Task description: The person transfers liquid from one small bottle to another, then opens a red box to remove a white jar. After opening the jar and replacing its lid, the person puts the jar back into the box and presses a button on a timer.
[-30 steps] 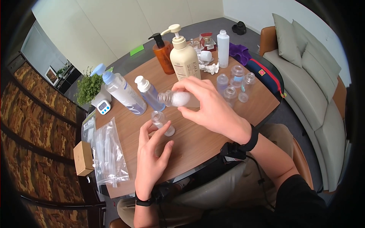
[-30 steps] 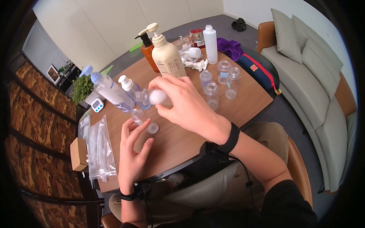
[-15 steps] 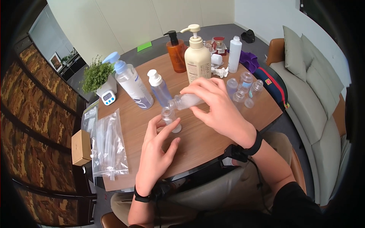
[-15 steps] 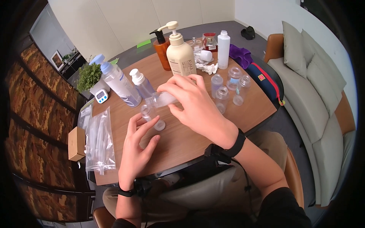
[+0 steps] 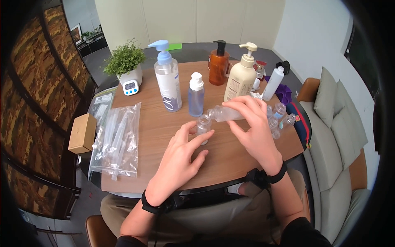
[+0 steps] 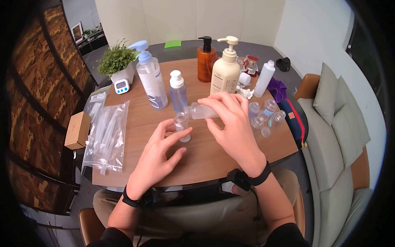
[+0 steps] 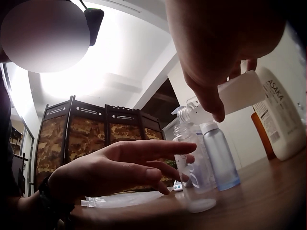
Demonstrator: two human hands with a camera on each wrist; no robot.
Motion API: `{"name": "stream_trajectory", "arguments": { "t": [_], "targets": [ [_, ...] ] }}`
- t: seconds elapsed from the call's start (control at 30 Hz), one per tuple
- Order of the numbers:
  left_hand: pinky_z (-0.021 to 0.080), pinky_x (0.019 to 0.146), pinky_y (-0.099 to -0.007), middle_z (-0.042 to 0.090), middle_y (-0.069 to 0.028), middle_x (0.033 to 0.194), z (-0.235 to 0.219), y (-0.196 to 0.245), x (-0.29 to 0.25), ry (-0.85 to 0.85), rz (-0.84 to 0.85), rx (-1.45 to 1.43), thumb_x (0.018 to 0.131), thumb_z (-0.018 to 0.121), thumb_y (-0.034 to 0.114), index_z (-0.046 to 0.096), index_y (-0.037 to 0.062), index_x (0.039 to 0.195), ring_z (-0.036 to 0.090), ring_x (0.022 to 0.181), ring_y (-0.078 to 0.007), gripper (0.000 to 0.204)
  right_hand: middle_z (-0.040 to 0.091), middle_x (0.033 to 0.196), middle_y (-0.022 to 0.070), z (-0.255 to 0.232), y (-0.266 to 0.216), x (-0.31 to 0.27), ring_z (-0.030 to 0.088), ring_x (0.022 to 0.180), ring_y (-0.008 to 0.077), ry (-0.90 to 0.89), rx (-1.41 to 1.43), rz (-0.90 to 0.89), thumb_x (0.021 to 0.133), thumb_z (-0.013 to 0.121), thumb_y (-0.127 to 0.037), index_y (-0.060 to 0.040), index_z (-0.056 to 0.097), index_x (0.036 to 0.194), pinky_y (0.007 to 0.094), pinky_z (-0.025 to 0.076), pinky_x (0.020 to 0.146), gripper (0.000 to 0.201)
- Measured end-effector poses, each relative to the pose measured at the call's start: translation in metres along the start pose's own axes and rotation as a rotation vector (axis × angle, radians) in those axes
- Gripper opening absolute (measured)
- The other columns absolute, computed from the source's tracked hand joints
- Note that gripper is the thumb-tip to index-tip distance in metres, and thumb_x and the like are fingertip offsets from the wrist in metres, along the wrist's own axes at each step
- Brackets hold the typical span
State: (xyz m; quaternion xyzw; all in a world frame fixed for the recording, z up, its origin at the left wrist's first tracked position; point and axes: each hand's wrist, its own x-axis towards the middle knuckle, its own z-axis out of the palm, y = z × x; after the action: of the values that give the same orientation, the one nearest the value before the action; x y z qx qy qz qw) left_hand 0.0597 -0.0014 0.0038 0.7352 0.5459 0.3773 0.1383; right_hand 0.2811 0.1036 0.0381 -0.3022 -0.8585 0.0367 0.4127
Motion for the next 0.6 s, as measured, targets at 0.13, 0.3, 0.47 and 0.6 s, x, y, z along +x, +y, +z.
{"name": "stream_trajectory", "arguments": {
  "t": [0.13,0.3,0.47,0.6],
  "targets": [
    [0.051,0.115,-0.0469,0.054,-0.0183,0.153,0.000,-0.002,-0.001,0.016,0.033,0.006,0.093,0.080,0.004,0.072,0.0142,0.148,0.064,0.130,-0.0342,0.057,0.070,0.124,0.0063,-0.002,-0.004,0.002,0.062,0.123,0.0288,-0.006,-0.034,-0.011,0.087,0.079,0.001,-0.0103,0.076,0.128,0.0472,0.038,0.117,0.042],
    [0.051,0.115,-0.0468,0.054,-0.0175,0.153,0.001,-0.003,-0.002,0.035,0.031,-0.014,0.094,0.081,0.007,0.072,0.0143,0.148,0.063,0.132,-0.0341,0.055,0.070,0.125,0.0070,-0.003,-0.006,0.003,0.063,0.124,0.0277,0.002,-0.066,-0.022,0.087,0.079,0.000,-0.0105,0.077,0.129,0.0479,0.037,0.118,0.043],
    [0.050,0.116,-0.0478,0.054,-0.0187,0.153,0.002,-0.006,-0.002,0.039,0.060,0.003,0.095,0.080,0.008,0.071,0.0152,0.149,0.062,0.134,-0.0357,0.055,0.071,0.126,0.0069,-0.004,-0.008,0.004,0.063,0.125,0.0279,-0.006,-0.086,-0.010,0.087,0.079,0.000,-0.0108,0.077,0.129,0.0485,0.036,0.119,0.044],
    [0.050,0.116,-0.0489,0.054,-0.0201,0.154,0.003,-0.008,-0.003,0.046,0.075,-0.002,0.095,0.080,0.009,0.071,0.0154,0.149,0.061,0.135,-0.0373,0.055,0.071,0.126,0.0071,-0.005,-0.011,0.005,0.063,0.124,0.0283,-0.010,-0.109,-0.022,0.086,0.079,0.000,-0.0108,0.077,0.129,0.0491,0.036,0.119,0.044]
  ]
}}
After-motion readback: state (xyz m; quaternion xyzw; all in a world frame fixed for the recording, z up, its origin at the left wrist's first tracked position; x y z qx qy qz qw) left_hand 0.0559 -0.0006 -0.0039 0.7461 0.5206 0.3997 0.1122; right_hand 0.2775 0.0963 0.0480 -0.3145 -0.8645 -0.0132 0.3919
